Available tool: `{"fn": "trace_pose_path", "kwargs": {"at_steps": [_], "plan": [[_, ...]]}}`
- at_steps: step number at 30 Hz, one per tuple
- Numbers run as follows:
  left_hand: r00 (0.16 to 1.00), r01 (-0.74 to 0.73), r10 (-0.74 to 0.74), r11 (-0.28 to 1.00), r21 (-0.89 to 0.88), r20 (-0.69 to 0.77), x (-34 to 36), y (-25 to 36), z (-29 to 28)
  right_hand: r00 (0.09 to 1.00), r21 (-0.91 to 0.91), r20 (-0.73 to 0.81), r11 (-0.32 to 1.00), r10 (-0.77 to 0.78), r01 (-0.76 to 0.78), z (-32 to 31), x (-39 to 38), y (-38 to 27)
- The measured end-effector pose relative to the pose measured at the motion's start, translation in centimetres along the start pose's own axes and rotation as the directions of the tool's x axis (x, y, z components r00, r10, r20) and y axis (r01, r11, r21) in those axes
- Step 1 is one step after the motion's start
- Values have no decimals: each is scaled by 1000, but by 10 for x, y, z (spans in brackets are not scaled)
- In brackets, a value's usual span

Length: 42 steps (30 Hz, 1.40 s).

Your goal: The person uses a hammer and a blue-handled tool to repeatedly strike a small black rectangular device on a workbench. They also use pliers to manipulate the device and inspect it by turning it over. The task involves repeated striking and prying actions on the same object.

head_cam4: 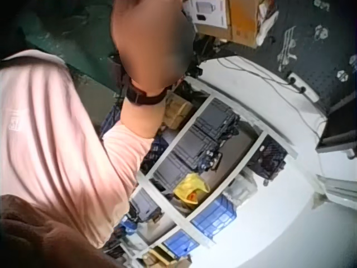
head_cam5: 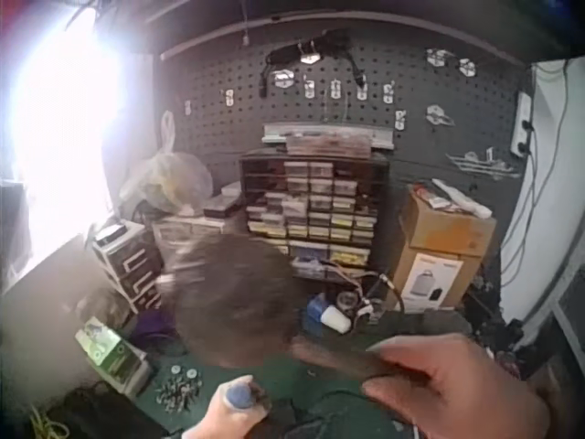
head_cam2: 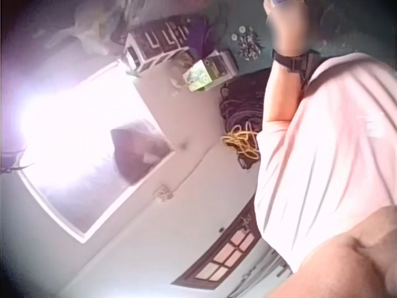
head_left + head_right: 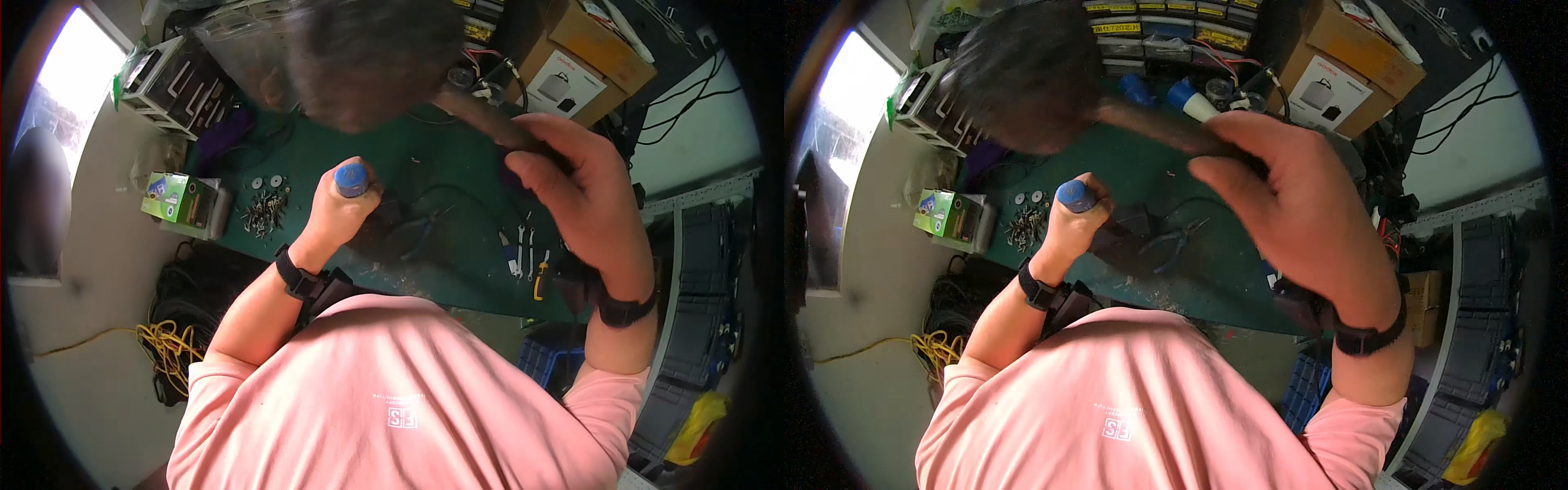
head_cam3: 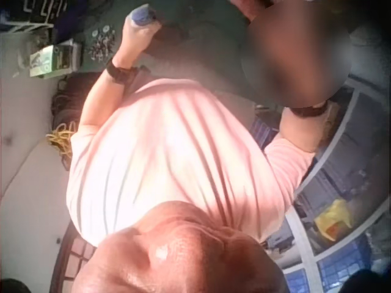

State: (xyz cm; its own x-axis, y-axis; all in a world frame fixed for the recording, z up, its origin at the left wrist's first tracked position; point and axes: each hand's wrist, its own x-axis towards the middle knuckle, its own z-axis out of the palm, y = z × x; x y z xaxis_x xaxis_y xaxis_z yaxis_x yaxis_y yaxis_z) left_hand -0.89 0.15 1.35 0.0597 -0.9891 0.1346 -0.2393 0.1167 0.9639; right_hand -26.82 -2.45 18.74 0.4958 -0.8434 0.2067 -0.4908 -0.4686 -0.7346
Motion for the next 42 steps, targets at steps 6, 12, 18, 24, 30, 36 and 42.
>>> {"fn": "trace_pose_path", "kwargs": {"at_steps": [6, 12, 18, 24, 30, 36, 42], "plan": [[969, -231, 230, 973, 2, -87, 3, -8, 9, 997, -181, 64, 982, -47, 58, 23, -13, -12], [1000, 10, -9, 999, -44, 20, 4, -4, 2, 993, -159, 32, 980, -117, 120, -4, -14, -43], [990, -104, 100, 994, -36, -100, 0, -9, 10, 992, -338, 125, 940, -14, 55, 17, -14, -20], [1000, -15, 16, 998, -56, 9, 3, -1, 4, 991, -261, 2, 957, -135, 131, -4, -12, -48], [999, -26, 21, 993, -113, -42, 3, -6, 1, 993, -312, 112, 950, 47, -10, 9, -10, -38], [997, 73, -76, 983, -168, -8, 8, -8, -8, 994, -244, -28, 965, -110, 100, 11, -10, -37], [981, -168, 161, 984, -52, -111, -2, -22, 7, 996, -396, 91, 916, -22, 57, 28, -21, -24]]}}
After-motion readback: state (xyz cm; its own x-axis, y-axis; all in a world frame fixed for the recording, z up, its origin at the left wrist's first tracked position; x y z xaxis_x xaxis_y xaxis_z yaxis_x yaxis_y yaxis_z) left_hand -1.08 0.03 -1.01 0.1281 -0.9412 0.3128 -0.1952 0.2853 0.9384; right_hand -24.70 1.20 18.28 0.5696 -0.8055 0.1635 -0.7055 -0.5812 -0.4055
